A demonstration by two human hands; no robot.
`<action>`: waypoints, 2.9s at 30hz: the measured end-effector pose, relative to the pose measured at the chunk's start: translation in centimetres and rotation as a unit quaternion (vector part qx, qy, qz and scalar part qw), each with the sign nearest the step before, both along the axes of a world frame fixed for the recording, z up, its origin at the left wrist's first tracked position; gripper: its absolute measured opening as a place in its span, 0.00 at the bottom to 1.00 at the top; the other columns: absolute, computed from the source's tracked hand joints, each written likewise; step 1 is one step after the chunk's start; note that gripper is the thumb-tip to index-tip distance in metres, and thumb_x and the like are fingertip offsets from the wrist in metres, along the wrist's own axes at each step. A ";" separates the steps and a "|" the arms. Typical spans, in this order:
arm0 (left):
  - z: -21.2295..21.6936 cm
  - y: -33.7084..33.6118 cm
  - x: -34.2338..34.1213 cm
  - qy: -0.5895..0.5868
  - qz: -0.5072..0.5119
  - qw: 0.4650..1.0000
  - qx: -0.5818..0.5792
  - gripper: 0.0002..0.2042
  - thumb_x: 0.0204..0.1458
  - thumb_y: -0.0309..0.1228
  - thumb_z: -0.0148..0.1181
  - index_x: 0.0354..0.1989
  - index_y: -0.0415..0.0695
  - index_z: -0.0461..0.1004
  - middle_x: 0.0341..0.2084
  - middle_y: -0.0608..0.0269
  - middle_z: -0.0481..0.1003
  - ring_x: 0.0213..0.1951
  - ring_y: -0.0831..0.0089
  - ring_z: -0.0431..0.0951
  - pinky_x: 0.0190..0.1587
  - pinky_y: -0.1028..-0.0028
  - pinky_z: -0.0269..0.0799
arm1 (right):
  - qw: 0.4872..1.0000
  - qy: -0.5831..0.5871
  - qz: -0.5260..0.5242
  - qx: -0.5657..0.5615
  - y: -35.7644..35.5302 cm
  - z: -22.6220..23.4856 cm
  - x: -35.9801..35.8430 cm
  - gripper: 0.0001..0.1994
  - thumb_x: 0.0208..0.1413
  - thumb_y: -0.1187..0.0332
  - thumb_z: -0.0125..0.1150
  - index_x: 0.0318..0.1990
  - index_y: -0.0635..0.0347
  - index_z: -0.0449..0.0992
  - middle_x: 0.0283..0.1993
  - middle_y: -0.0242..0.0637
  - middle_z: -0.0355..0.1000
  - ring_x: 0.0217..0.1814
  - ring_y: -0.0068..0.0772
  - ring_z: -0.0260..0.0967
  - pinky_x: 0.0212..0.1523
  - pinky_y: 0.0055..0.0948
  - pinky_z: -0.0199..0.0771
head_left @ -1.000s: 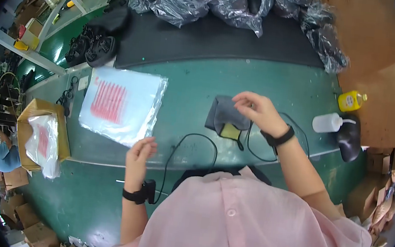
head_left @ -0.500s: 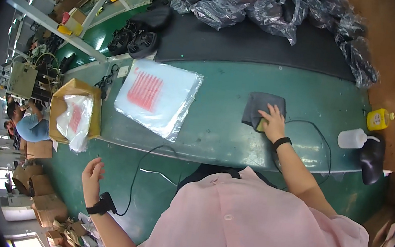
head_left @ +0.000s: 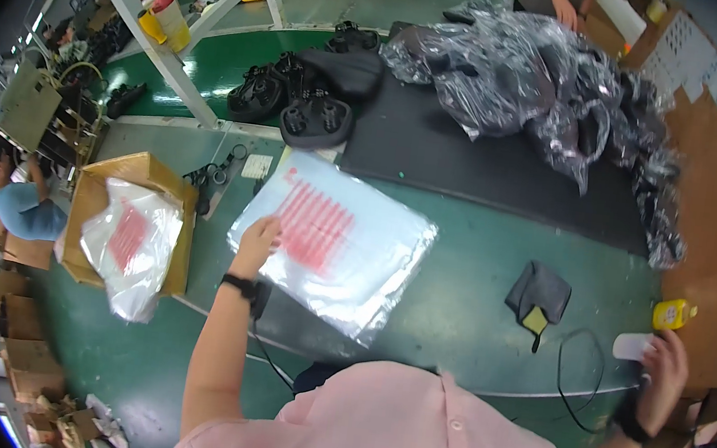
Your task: Cleaning and packing bicycle seats into plastic bags at a factory workstation.
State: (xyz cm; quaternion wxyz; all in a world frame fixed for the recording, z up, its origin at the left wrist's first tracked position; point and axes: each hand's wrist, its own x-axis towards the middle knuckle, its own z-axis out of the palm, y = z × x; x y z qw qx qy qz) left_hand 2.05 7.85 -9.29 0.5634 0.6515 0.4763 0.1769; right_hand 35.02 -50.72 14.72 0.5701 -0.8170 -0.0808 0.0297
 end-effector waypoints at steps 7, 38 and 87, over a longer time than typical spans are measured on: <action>-5.1 11.0 19.0 -0.182 0.140 0.940 -0.251 0.45 0.47 0.44 0.62 0.65 0.43 0.37 0.38 0.45 0.71 0.32 0.68 0.76 0.31 0.69 0.74 | 0.941 -0.302 -0.113 0.098 9.8 13.7 -9.8 0.15 0.57 0.63 0.47 0.44 0.66 0.69 0.46 0.36 0.67 0.42 0.28 0.66 0.40 0.24 0.67; 14.9 -13.1 5.5 -0.084 -0.397 0.807 0.429 0.30 0.41 0.49 0.61 0.56 0.58 0.68 0.60 0.60 0.60 0.62 0.53 0.57 0.60 0.47 0.50 | 0.653 0.492 0.475 0.325 34.2 -16.3 -15.4 0.31 0.55 0.39 0.43 0.41 0.64 0.68 0.30 0.46 0.68 0.21 0.36 0.67 0.15 0.28 0.64; -2.6 -6.5 6.6 -0.042 -0.205 0.954 -0.214 0.05 0.45 0.23 0.64 0.30 0.38 0.73 0.22 0.65 0.73 0.24 0.79 0.71 0.28 0.78 0.67 | 0.764 0.497 0.260 0.319 28.2 -21.6 -14.5 0.28 0.49 0.69 0.65 0.57 0.64 0.61 0.48 0.34 0.69 0.46 0.24 0.68 0.47 0.24 0.70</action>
